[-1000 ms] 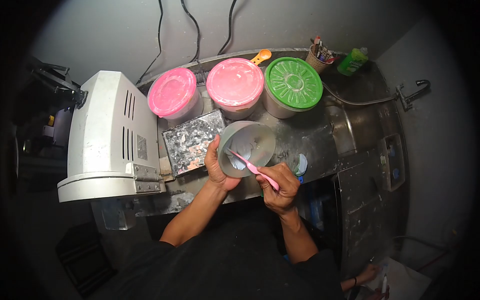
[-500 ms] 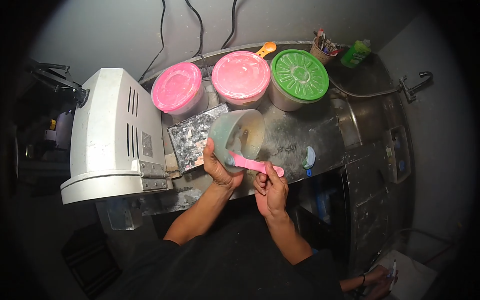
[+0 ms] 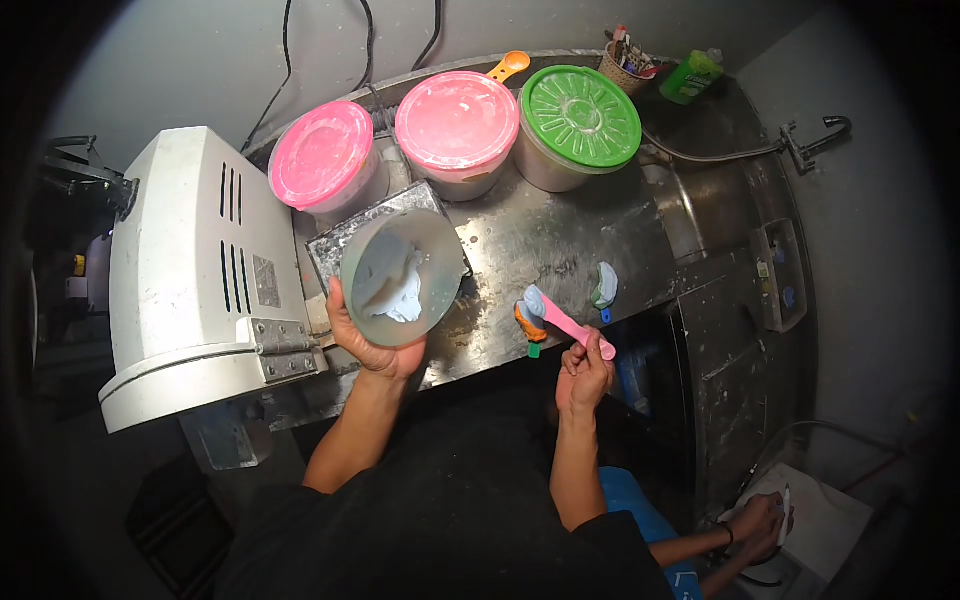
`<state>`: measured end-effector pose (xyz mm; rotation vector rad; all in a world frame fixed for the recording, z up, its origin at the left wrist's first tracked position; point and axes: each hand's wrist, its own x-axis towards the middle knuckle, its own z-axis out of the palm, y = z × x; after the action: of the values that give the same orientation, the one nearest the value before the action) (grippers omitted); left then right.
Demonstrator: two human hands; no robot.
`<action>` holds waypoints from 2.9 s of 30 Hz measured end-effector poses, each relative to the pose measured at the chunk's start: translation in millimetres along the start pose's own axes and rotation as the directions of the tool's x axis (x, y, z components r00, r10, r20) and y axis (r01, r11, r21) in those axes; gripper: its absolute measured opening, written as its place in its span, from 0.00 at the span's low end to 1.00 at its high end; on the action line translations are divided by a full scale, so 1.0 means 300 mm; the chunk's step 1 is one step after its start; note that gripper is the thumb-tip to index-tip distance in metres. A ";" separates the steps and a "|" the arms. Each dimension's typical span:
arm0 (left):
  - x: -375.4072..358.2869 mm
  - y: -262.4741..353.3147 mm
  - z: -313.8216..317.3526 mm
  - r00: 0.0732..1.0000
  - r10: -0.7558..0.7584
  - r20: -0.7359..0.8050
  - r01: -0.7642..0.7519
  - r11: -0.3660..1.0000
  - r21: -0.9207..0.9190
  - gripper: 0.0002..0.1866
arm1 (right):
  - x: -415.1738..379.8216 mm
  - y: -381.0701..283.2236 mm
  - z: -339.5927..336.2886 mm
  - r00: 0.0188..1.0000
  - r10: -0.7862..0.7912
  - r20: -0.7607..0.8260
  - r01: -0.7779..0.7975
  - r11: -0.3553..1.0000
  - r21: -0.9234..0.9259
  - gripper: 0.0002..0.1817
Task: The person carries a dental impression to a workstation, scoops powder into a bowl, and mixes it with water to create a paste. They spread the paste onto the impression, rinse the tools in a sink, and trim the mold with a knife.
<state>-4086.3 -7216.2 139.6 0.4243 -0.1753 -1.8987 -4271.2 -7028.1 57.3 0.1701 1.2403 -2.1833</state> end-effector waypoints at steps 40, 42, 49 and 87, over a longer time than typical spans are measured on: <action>-0.034 0.008 -0.037 0.960 -0.281 -0.020 0.276 0.953 -0.125 0.34 | -0.186 -0.051 0.269 0.885 -0.328 0.331 0.388 0.912 -0.132 0.12; -0.033 0.000 -0.051 0.958 -0.286 -0.015 0.282 0.952 -0.122 0.33 | -0.167 -0.034 0.348 0.609 -0.486 0.627 0.763 0.574 -0.296 0.10; -0.020 0.007 -0.089 0.959 -0.282 0.021 0.283 0.951 -0.124 0.32 | -0.209 0.033 0.456 0.450 -0.346 0.823 0.879 0.335 -0.340 0.16; -0.083 0.074 -0.108 0.993 -0.106 -0.048 0.105 0.994 -0.021 0.33 | -0.032 -0.022 -0.067 0.833 -0.406 0.376 0.548 0.511 -0.662 0.11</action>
<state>-4047.1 -7198.5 122.0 0.4754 -0.1039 -1.9897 -4270.9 -7005.0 55.0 -0.7999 2.1671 -1.8035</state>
